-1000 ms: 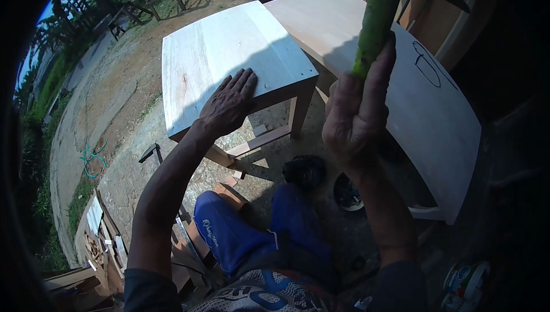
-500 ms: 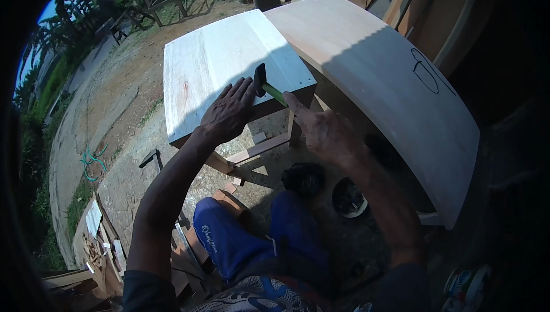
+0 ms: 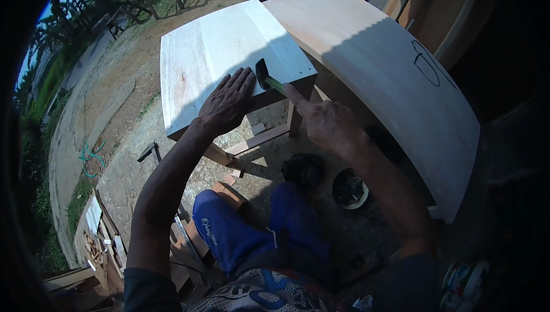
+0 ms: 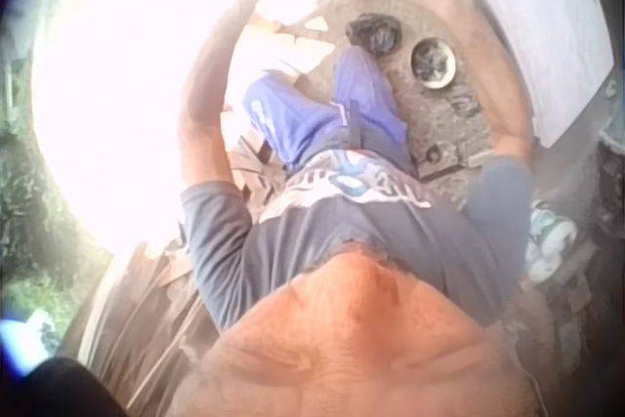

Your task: The person assembles a wooden chair by hammering nails into the frame and attaching a seat panel. They use a hammer and a clamp to secure the pieces together while sitting on the floor.

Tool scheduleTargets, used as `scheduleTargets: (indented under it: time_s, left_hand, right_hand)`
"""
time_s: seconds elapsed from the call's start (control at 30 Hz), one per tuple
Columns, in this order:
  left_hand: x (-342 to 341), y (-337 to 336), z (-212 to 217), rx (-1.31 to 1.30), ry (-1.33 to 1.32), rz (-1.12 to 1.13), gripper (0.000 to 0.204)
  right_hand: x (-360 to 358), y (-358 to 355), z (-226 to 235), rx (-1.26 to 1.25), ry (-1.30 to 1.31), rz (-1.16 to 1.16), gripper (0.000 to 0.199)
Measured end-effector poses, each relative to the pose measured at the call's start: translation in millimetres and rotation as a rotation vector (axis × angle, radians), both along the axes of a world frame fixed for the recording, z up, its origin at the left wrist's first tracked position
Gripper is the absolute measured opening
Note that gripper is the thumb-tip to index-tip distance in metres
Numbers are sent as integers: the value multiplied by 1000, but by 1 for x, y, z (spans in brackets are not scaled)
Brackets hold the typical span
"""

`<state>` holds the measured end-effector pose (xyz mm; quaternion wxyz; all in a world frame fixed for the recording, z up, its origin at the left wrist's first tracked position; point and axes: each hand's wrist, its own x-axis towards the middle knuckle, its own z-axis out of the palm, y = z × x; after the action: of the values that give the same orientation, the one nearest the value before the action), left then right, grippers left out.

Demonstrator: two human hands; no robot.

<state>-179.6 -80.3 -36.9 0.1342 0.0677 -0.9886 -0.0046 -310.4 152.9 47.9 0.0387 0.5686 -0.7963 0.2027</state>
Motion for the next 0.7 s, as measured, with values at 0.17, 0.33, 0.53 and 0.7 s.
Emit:
scheduleTargets:
  time_s: [0.17, 0.33, 0.53, 0.7]
  left_hand:
    - [7, -4, -1, -20, -46, 31, 58]
    - [-3, -6, -9, -102, 63, 35, 54]
    - [31, -12, 6, -36, -27, -42, 52]
    - [84, -26, 22, -108, -158, 108, 52]
  right_hand:
    - [-15, -29, -19, 235, 22, -48, 53]
    - [-39, -72, -26, 91, -745, -112, 54]
    - [-56, -37, -114, -489, -1354, 114, 52]
    - [-8, 48, -312, -339, -1547, -511, 21]
